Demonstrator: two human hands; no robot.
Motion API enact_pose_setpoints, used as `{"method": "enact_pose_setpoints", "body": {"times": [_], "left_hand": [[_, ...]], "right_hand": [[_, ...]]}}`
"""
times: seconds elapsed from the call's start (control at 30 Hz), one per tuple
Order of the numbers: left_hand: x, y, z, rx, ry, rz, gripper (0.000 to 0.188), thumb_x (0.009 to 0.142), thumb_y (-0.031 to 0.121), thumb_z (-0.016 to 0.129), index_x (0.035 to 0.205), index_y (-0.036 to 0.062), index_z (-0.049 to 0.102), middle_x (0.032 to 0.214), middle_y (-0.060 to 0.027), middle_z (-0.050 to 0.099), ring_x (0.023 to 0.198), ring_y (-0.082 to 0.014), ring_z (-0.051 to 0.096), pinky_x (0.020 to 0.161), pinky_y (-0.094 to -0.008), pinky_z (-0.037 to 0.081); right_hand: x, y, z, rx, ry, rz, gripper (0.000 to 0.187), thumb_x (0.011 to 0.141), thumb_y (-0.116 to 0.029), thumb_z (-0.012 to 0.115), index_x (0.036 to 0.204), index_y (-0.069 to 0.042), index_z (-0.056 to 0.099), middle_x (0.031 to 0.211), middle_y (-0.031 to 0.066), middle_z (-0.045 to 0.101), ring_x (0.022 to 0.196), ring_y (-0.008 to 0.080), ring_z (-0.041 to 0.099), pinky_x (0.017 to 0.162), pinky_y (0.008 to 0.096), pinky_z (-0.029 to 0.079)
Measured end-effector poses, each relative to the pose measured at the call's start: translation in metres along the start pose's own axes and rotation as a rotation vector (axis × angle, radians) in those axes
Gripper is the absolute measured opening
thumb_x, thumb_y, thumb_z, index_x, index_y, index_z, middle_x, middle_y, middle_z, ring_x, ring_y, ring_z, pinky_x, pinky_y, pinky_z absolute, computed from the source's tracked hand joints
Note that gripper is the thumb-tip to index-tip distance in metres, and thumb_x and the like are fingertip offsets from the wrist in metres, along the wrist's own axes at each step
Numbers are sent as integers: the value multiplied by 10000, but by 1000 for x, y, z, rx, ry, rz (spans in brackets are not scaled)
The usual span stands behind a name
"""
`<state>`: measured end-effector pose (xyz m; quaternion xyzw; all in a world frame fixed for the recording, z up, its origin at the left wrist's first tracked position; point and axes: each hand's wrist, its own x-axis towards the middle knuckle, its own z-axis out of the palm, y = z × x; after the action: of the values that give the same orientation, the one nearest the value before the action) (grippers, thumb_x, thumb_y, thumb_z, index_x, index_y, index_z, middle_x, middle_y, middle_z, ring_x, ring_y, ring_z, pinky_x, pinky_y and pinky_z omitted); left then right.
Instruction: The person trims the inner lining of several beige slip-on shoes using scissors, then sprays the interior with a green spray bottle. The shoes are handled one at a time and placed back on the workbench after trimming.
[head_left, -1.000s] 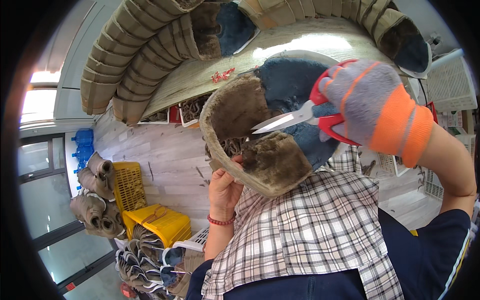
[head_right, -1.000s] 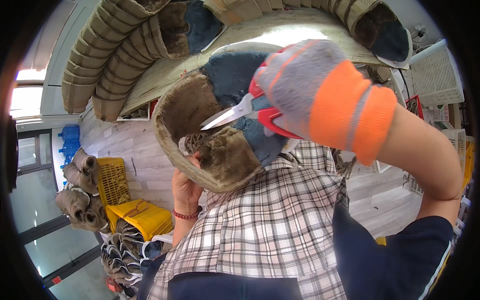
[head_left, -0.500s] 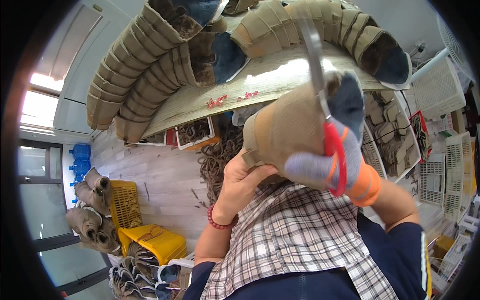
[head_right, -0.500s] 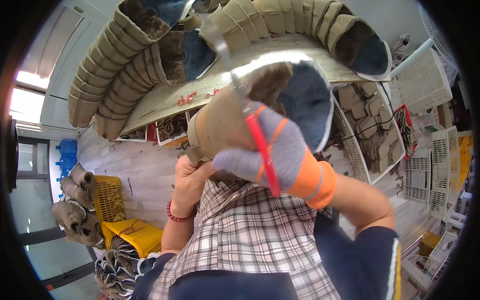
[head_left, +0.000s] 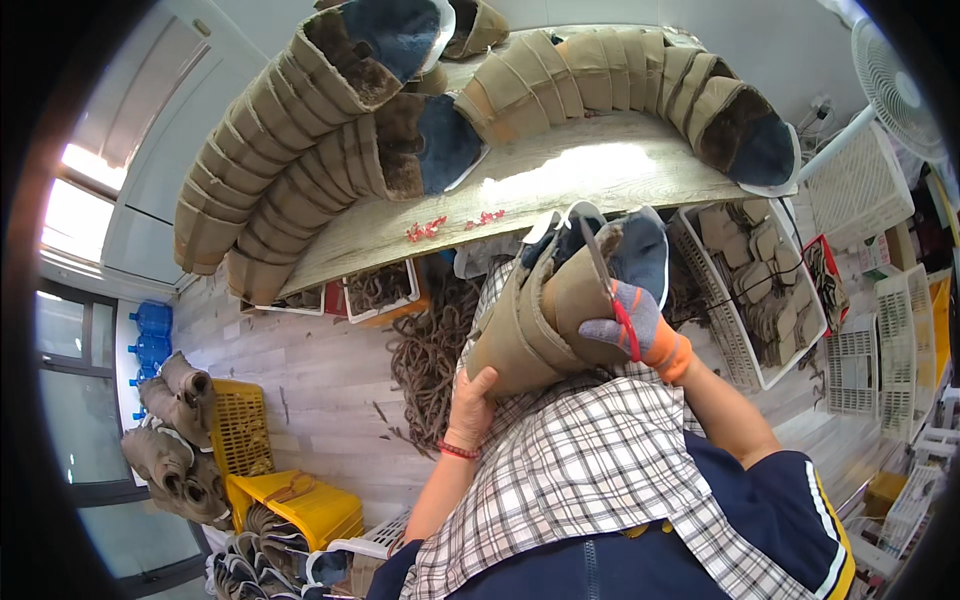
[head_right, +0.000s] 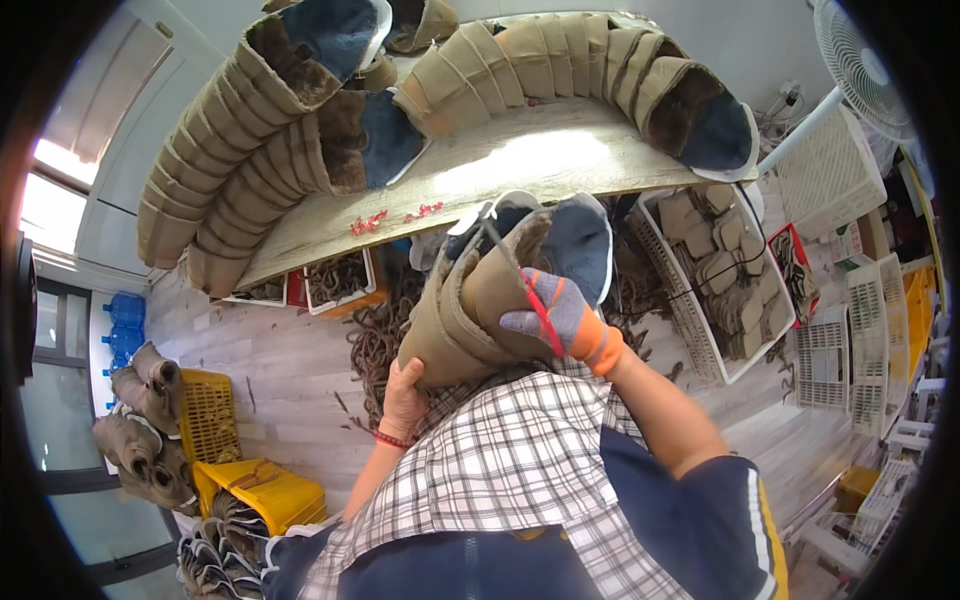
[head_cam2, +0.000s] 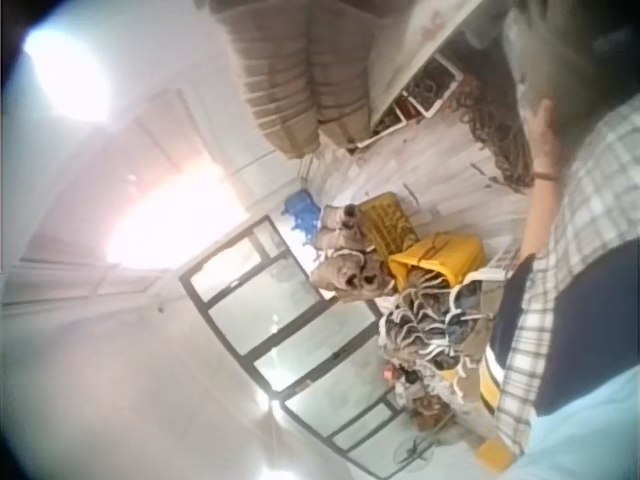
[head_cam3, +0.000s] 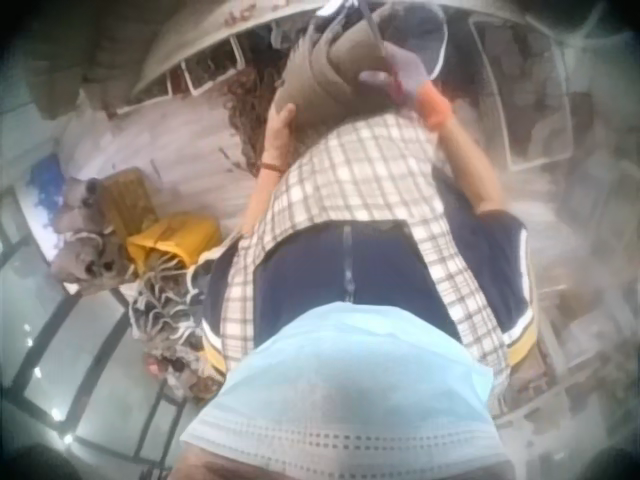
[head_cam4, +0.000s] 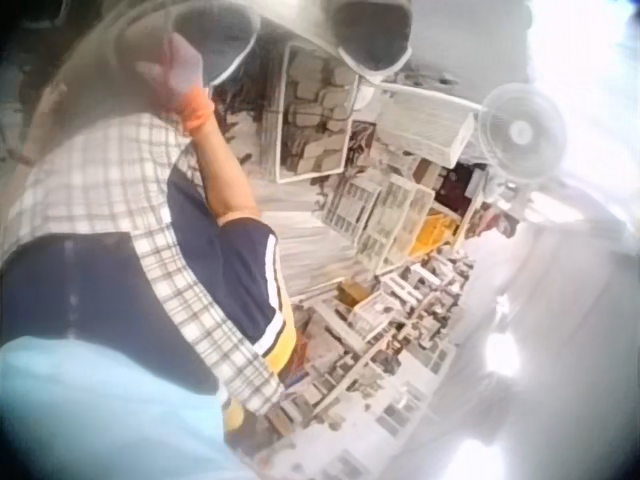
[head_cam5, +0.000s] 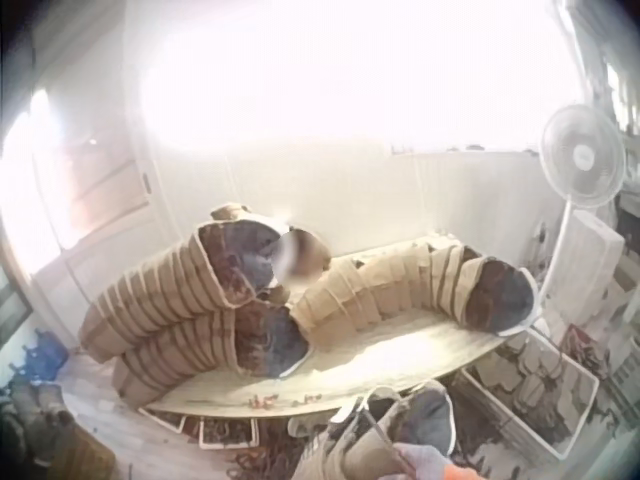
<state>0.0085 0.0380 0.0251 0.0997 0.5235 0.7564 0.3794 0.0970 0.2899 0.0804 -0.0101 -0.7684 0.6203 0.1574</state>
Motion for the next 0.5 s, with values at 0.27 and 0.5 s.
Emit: {"method": "enact_pose_setpoints", "body": {"times": [0.27,0.5], "left_hand": [[30,24,4,-234,14,-234,537,884,404,557,1256,25,474,1217,-99,554,1080,-223,550,926,-379,448],[27,31,-6,17,0,-365,498,875,327,607,1234,0,499,1170,-64,575,1039,-166,546,915,-301,420]], "right_hand": [[12,12,12,144,-107,140,347,785,-167,667,1077,3,590,956,90,658,894,189,615,815,317,473],[-29,54,53,616,73,349,378,886,-213,586,1186,1,503,1077,67,587,1003,147,533,881,285,418]]}}
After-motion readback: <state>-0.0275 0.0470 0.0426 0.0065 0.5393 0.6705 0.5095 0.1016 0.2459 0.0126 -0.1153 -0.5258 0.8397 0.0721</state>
